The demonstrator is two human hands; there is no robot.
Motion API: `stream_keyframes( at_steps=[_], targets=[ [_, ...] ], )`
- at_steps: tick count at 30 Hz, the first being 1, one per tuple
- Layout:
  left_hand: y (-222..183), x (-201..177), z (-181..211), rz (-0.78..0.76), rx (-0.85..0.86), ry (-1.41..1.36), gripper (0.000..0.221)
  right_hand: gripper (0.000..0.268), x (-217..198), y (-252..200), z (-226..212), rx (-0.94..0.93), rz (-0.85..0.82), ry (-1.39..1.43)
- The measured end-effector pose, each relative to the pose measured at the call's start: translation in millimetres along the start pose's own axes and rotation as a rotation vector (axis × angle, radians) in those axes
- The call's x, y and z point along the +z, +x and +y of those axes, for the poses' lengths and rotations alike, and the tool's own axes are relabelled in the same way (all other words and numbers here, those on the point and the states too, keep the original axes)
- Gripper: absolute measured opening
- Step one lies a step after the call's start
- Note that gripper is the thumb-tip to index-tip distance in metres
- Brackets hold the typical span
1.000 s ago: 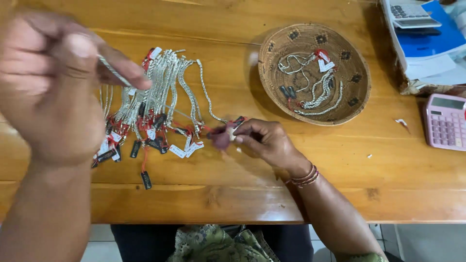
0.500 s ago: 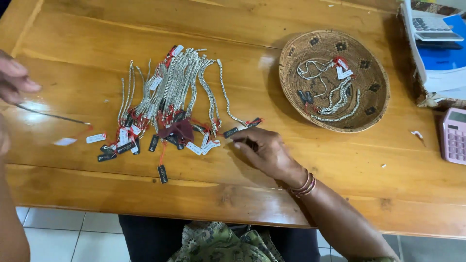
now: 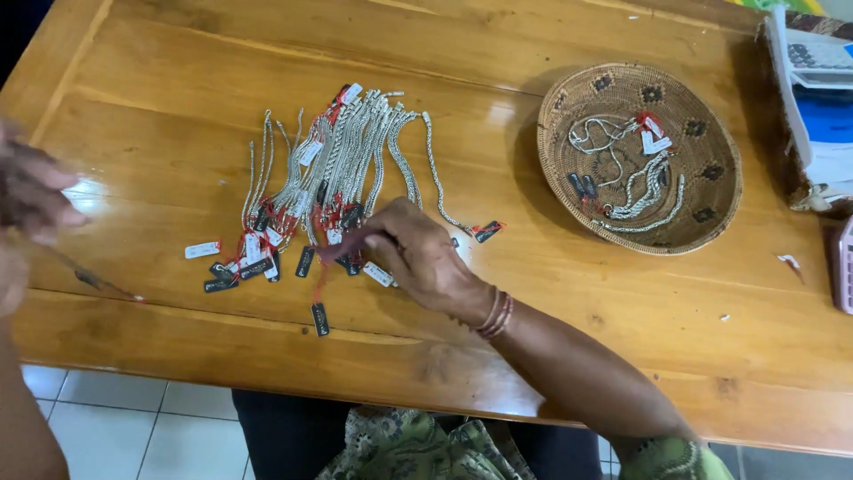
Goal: Polishing multiple silver chains one by one using a small cleaning cloth on a wooden workbench.
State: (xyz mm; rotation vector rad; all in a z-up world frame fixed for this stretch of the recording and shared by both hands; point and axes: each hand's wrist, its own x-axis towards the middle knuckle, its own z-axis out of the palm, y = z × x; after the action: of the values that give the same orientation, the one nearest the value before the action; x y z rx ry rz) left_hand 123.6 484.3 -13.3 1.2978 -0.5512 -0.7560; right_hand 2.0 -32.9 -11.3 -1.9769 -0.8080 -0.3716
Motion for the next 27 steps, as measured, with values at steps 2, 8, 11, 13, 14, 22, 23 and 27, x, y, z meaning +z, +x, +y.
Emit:
stream_keyframes(
  at_steps=[2,8,11,13,14,22,23,27],
  targets=[
    [51,5,-5,0.563,-0.251,0.145,0.034,0.015,-18,-7,-1,0.002,-0.018,0.144],
    [149,123,-52,1.109,-0.037,0.693,0.017,0.021,-80,-58,-31,0.464,0.059,0.483],
    [162,80,-84,1.129,-0.154,1.131,0.018,0.018,-109,-89,-9,0.437,0.168,0.549],
    [167,78,-87,1.113,-0.203,1.199,0.02,0.019,-127,-99,11,0.455,0.305,0.456],
    [174,77,-88,1.096,-0.252,1.27,0.022,0.021,-137,-107,20,0.47,0.441,0.365],
    [185,82,-92,1.007,-0.076,1.667,0.032,0.008,-219,-86,35,0.563,0.676,-0.083],
    [188,92,-87,0.983,0.113,1.721,0.041,0.011,-226,-82,30,0.568,0.594,-0.183],
    [253,184,-51,0.832,0.278,1.566,0.03,0.034,-227,-84,30,0.807,0.362,-0.334]
  ],
)
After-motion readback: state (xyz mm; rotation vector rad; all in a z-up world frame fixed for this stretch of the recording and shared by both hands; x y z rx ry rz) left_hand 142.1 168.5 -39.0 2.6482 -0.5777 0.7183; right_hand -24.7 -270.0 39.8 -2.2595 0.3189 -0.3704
